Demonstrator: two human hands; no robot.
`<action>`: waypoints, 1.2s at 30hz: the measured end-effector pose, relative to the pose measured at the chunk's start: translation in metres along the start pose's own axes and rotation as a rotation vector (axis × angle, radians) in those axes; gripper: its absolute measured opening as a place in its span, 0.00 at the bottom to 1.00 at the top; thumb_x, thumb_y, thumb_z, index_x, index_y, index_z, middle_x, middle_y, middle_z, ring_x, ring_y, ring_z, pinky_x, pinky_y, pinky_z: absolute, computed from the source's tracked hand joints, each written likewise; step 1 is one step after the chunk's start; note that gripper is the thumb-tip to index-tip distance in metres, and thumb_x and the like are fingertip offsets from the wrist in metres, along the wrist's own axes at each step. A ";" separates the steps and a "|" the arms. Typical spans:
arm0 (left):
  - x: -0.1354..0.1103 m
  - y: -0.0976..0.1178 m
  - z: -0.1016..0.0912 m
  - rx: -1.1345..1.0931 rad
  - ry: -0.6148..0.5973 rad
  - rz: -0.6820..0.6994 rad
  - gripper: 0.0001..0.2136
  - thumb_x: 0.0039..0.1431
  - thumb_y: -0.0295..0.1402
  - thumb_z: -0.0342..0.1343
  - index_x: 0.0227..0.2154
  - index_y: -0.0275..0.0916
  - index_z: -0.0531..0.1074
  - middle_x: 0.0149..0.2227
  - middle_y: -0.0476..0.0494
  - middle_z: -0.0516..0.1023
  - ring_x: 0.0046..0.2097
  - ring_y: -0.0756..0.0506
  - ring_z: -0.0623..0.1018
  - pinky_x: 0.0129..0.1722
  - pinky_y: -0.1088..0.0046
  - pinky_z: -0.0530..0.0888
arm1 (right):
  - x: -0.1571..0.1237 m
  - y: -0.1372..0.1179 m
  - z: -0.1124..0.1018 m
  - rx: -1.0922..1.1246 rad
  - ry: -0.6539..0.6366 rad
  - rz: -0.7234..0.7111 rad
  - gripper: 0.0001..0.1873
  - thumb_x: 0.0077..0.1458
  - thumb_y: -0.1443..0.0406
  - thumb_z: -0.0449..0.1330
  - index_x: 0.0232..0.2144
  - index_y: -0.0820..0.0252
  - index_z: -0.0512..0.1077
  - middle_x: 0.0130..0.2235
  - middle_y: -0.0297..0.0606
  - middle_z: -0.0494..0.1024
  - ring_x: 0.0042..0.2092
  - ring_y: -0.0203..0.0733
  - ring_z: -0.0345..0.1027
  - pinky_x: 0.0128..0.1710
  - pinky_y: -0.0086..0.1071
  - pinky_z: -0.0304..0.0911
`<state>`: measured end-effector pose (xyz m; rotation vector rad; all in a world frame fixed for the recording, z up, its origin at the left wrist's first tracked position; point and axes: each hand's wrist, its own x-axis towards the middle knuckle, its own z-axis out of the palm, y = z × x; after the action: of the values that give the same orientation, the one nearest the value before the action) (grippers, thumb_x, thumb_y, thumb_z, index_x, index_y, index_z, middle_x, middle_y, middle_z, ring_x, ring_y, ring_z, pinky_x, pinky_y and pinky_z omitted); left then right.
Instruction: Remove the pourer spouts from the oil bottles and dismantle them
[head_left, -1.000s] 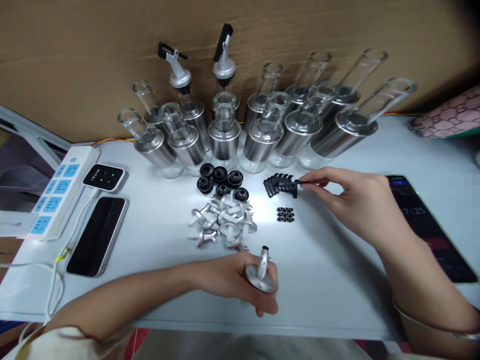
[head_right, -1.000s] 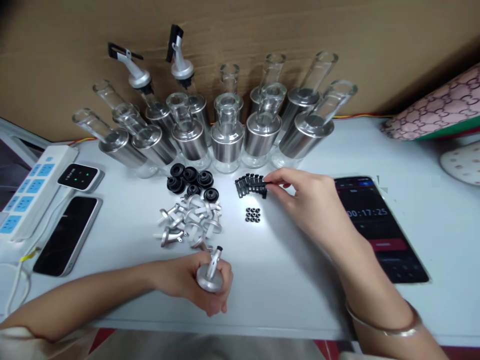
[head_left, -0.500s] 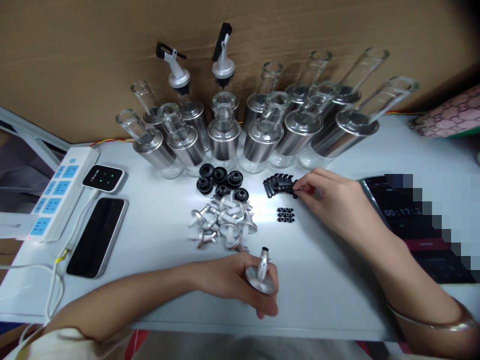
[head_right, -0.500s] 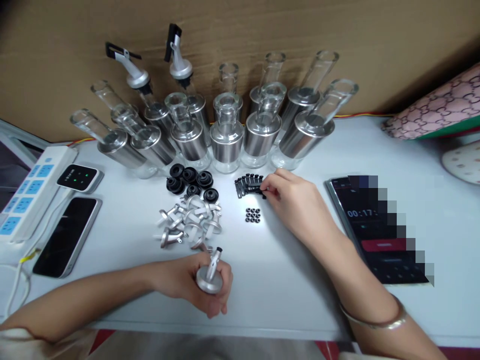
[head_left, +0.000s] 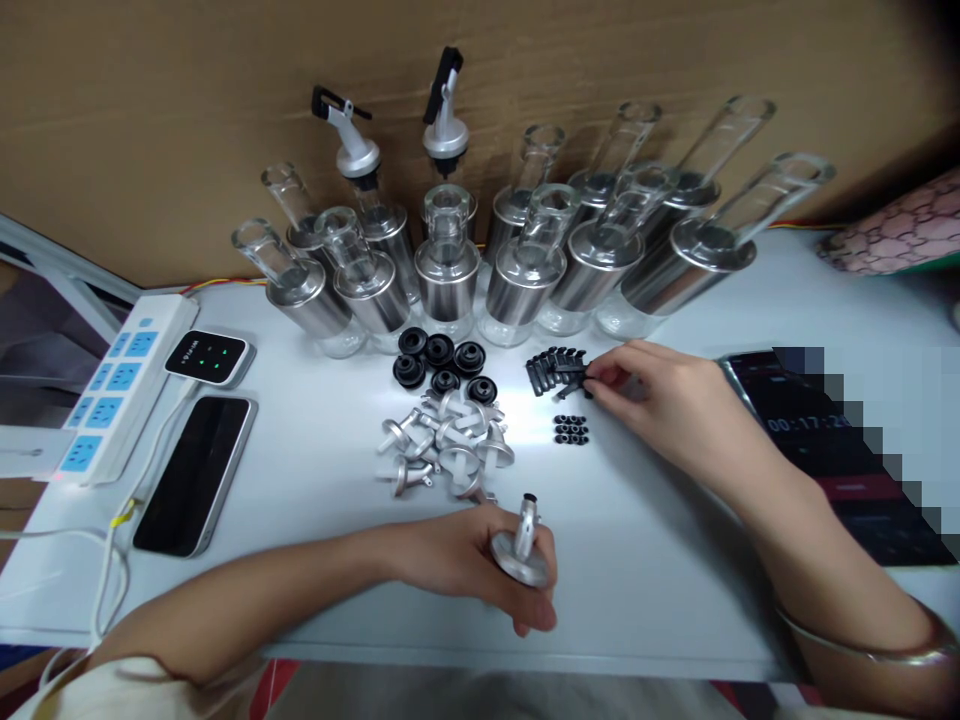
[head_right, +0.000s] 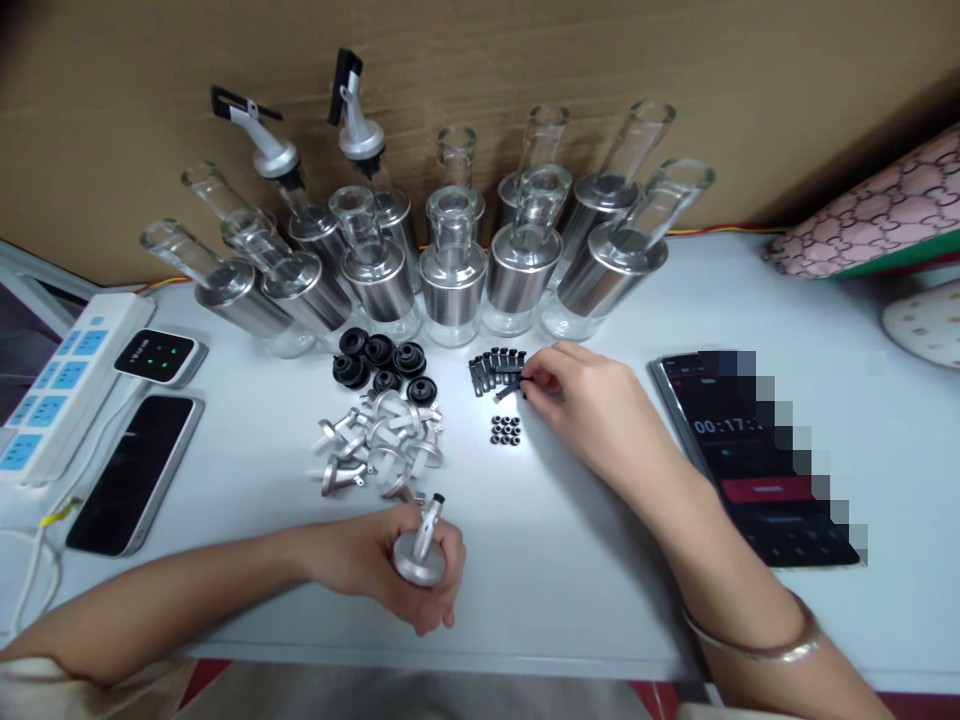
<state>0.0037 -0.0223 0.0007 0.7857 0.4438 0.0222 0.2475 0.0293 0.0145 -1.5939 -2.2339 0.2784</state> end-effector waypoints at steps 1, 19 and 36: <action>0.000 0.000 0.000 0.004 0.003 -0.004 0.23 0.39 0.51 0.68 0.23 0.36 0.67 0.23 0.54 0.70 0.28 0.54 0.71 0.30 0.76 0.67 | 0.000 0.000 0.000 -0.011 -0.004 -0.003 0.02 0.55 0.68 0.57 0.31 0.60 0.70 0.30 0.38 0.75 0.29 0.42 0.71 0.30 0.35 0.64; -0.001 0.003 0.002 -0.010 0.000 -0.014 0.24 0.38 0.52 0.68 0.23 0.37 0.67 0.22 0.54 0.70 0.28 0.54 0.70 0.30 0.76 0.67 | -0.001 -0.004 0.001 -0.098 -0.063 -0.097 0.06 0.54 0.68 0.57 0.32 0.60 0.74 0.31 0.39 0.75 0.30 0.43 0.70 0.29 0.35 0.63; 0.001 0.002 0.001 -0.035 -0.019 0.006 0.24 0.37 0.51 0.69 0.23 0.36 0.67 0.23 0.54 0.71 0.29 0.54 0.71 0.32 0.76 0.69 | -0.002 0.010 -0.017 -0.037 -0.043 0.003 0.10 0.58 0.62 0.52 0.28 0.57 0.70 0.27 0.40 0.75 0.26 0.42 0.67 0.27 0.35 0.57</action>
<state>0.0049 -0.0211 0.0023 0.7520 0.4217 0.0281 0.2636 0.0300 0.0260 -1.6250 -2.2817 0.2769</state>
